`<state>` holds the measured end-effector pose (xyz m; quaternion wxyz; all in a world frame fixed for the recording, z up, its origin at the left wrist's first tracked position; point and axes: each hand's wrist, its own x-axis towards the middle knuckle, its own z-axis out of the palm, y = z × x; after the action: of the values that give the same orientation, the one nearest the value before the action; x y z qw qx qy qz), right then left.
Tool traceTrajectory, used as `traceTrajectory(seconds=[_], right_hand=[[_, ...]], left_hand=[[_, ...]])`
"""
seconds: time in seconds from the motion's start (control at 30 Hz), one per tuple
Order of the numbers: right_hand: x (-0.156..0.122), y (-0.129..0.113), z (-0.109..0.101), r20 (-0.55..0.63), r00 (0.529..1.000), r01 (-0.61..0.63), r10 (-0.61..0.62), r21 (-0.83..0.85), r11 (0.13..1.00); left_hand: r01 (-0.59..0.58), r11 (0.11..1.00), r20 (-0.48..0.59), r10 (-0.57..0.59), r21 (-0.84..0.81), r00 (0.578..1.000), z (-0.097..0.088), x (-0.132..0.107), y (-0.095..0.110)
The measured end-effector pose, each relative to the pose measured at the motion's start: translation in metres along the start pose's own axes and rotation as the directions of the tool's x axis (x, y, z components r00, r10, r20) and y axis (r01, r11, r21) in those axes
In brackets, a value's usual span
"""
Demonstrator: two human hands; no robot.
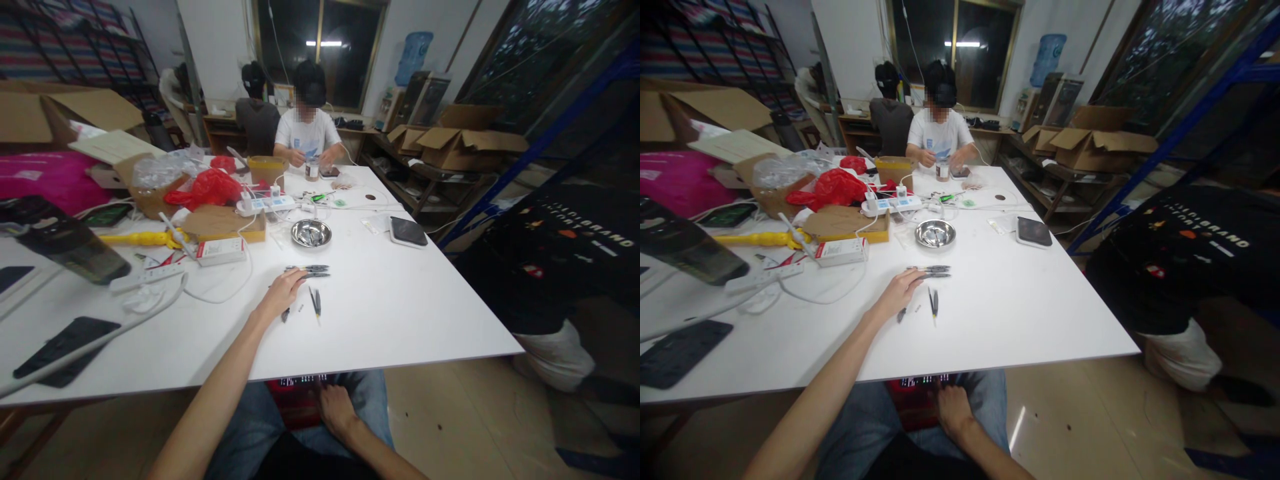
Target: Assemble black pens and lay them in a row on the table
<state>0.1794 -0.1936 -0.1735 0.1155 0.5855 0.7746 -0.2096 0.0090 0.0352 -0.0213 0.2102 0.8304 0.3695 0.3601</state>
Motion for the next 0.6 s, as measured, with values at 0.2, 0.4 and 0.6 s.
traceTrajectory(seconds=[0.2,0.4,0.6], right_hand=[[0.003,-0.008,0.007,0.043,0.990,0.134,-0.133,-0.010,0.991],[0.000,-0.008,0.004,-0.075,0.986,0.154,-0.150,0.051,0.987],[0.009,0.005,0.009,-0.042,0.996,-0.079,0.083,0.084,0.993]], left_hand=[[0.008,1.000,-0.009,-0.008,0.007,1.000,-0.001,0.000,0.001],[-0.003,1.000,0.000,0.003,-0.001,1.000,-0.002,0.001,0.002],[0.016,1.000,-0.004,-0.016,0.016,1.000,0.000,0.001,0.000]])
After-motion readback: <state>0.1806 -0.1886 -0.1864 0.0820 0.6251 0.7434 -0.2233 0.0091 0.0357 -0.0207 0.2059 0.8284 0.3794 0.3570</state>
